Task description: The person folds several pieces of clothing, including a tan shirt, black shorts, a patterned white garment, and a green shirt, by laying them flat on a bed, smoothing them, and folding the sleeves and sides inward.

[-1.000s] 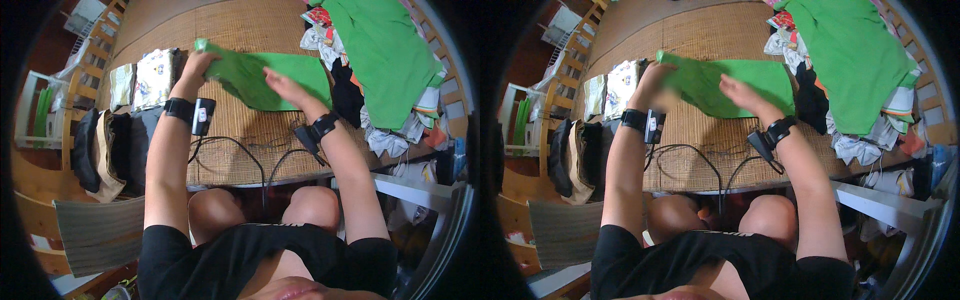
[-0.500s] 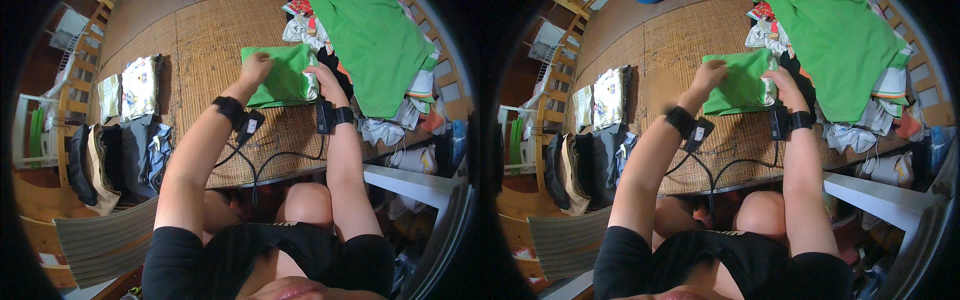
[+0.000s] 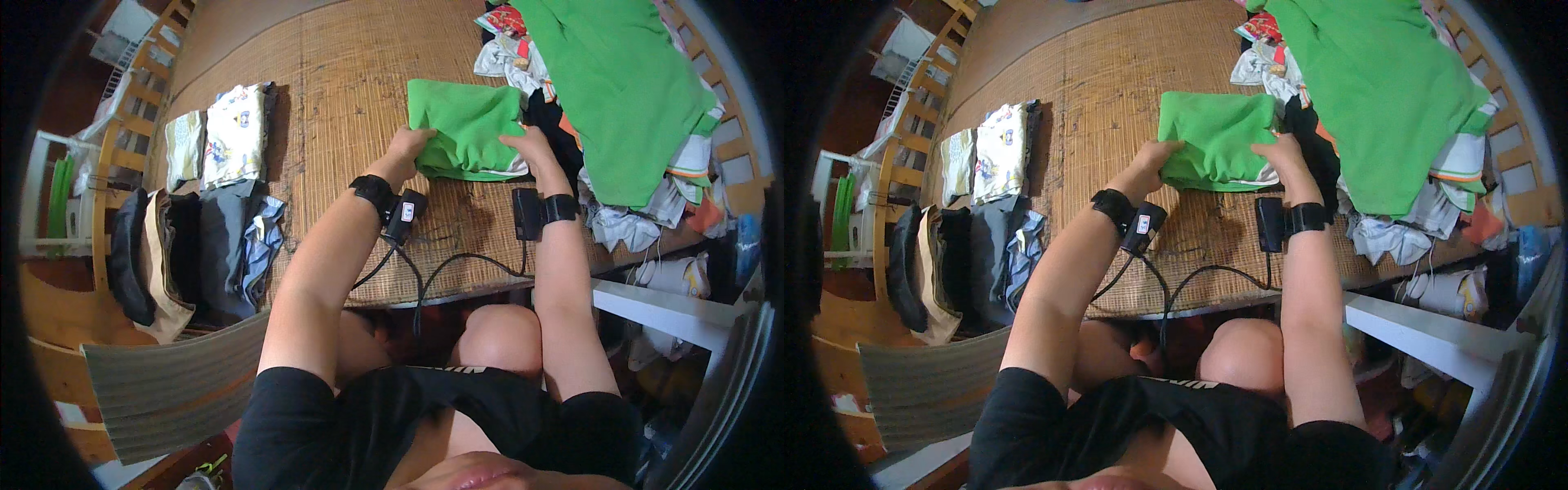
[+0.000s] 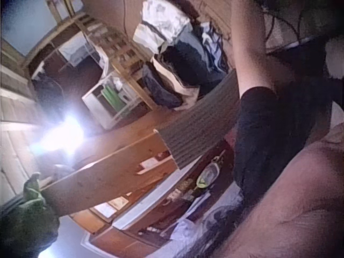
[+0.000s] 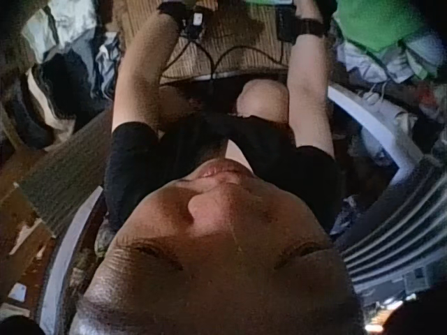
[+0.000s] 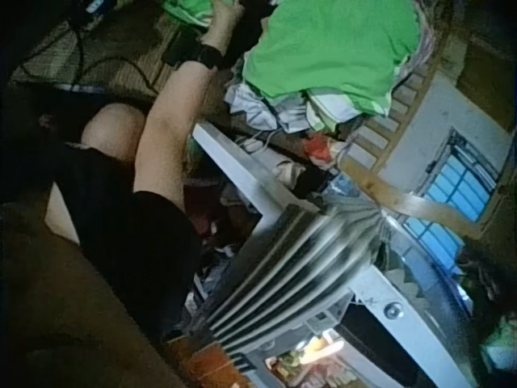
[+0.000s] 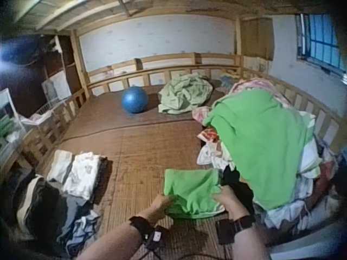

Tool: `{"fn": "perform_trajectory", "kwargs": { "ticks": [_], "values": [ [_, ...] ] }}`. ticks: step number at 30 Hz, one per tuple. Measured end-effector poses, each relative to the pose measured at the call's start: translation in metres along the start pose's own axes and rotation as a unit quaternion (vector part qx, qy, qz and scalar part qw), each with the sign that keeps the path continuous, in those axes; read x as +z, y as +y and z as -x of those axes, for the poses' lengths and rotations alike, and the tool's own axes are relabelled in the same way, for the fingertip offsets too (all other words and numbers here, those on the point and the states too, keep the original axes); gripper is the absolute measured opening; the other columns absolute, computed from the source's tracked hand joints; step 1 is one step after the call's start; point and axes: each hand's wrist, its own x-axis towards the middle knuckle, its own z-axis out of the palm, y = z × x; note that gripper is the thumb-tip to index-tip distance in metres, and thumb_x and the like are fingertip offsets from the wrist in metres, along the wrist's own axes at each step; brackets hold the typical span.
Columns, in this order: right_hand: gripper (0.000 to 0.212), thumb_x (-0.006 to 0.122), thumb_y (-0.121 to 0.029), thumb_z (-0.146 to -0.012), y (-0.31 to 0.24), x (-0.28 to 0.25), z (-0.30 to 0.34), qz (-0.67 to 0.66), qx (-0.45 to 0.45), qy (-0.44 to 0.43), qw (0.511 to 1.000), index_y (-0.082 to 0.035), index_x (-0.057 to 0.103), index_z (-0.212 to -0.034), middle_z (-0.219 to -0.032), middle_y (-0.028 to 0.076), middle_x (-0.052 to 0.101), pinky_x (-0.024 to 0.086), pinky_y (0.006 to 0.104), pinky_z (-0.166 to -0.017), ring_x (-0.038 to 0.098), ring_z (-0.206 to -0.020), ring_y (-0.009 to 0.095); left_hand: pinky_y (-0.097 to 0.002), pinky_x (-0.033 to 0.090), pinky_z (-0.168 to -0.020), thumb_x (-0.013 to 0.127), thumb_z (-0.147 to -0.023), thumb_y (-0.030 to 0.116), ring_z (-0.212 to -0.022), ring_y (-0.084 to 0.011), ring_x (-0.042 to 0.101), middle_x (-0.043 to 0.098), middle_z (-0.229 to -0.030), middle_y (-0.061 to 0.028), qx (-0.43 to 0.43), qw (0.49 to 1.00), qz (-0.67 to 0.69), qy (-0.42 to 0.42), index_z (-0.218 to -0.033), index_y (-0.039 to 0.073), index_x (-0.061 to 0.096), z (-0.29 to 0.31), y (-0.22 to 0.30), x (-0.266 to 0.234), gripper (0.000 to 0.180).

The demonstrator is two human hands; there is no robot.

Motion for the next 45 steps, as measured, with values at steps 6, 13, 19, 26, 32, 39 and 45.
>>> {"fn": "perform_trajectory", "kwargs": {
  "ticks": [6,13,19,26,32,39,45],
  "values": [
    [0.024,0.054,-0.012,-0.073,-0.051,0.003,0.038,-0.336,0.013,-0.202,0.92,0.0,0.053,-0.093,-0.084,0.006,0.057,0.043,0.0245,-0.062,0.055,-0.071,0.013,-0.037,0.049,-0.059,0.045,-0.074,-0.001,-0.07,-0.0247,0.056,0.054,-0.083,-0.0144,0.063,0.994,0.091,-0.006,-0.093,-0.006,0.047,0.004,0.012,-0.026,0.02],
    [0.026,0.046,-0.02,-0.082,-0.084,0.044,0.015,-0.523,0.082,-0.302,0.793,-0.004,0.047,-0.102,-0.095,0.009,0.053,0.044,0.0303,-0.072,0.053,-0.083,0.017,-0.0357,0.045,-0.057,0.04,-0.069,-0.006,-0.069,-0.0239,0.053,0.051,-0.08,-0.0121,0.284,0.941,0.176,0.061,-0.089,-0.001,0.045,0.031,0.105,-0.051,0.021],
    [0.054,0.051,-0.034,-0.078,-0.072,0.068,-0.036,-0.192,-0.076,-0.169,0.964,-0.008,0.029,-0.119,-0.116,0.016,0.039,0.034,0.0403,-0.082,0.039,-0.105,0.027,-0.035,0.047,-0.057,0.042,-0.073,-0.001,-0.068,-0.0225,0.055,0.053,-0.079,-0.0126,0.404,0.887,0.114,0.192,-0.086,0.0,0.049,0.047,0.214,-0.156,0.014],
    [0.064,0.036,-0.044,-0.079,-0.066,0.066,-0.008,0.474,-0.132,-0.045,0.869,-0.015,0.007,-0.129,-0.135,0.006,-0.001,0.006,0.063,-0.086,-0.001,-0.124,0.026,-0.0333,0.047,-0.06,0.051,-0.066,-0.006,-0.069,-0.0211,0.055,0.054,-0.08,-0.0115,0.566,0.721,0.17,0.362,-0.088,0.001,0.048,0.085,0.285,-0.33,0.023],
    [0.068,0.035,-0.047,-0.079,-0.069,0.078,-0.016,0.487,-0.156,-0.108,0.853,-0.016,0.002,-0.129,-0.135,0.006,-0.006,0.003,0.0636,-0.085,-0.006,-0.123,0.027,-0.0334,0.042,-0.066,0.043,-0.073,0.002,-0.082,-0.0197,0.049,0.05,-0.094,-0.0087,0.479,0.572,0.321,0.584,-0.096,0.006,0.046,0.077,0.15,-0.527,0.024],
    [0.069,0.036,-0.046,-0.079,-0.063,0.061,-0.017,0.47,-0.119,-0.12,0.866,-0.018,-0.002,-0.129,-0.134,0.006,-0.009,0.002,0.0637,-0.085,-0.008,-0.123,0.03,-0.0315,0.042,-0.073,0.047,-0.072,0.017,-0.089,-0.0217,0.049,0.05,-0.101,-0.0105,-0.048,0.704,-0.08,0.704,-0.098,0.005,0.048,0.046,0.103,-0.48,0.028],
    [0.069,0.039,-0.041,-0.08,-0.075,0.072,-0.019,0.47,-0.108,-0.144,0.864,-0.018,-0.004,-0.129,-0.134,0.006,-0.011,0.001,0.0638,-0.084,-0.01,-0.122,0.03,-0.0466,0.031,-0.087,0.054,-0.07,0.03,-0.113,-0.0338,0.03,0.026,-0.126,-0.0146,0.006,0.583,-0.13,0.802,-0.123,0.01,0.023,0.08,0.131,-0.429,0.064]
  ]
}}
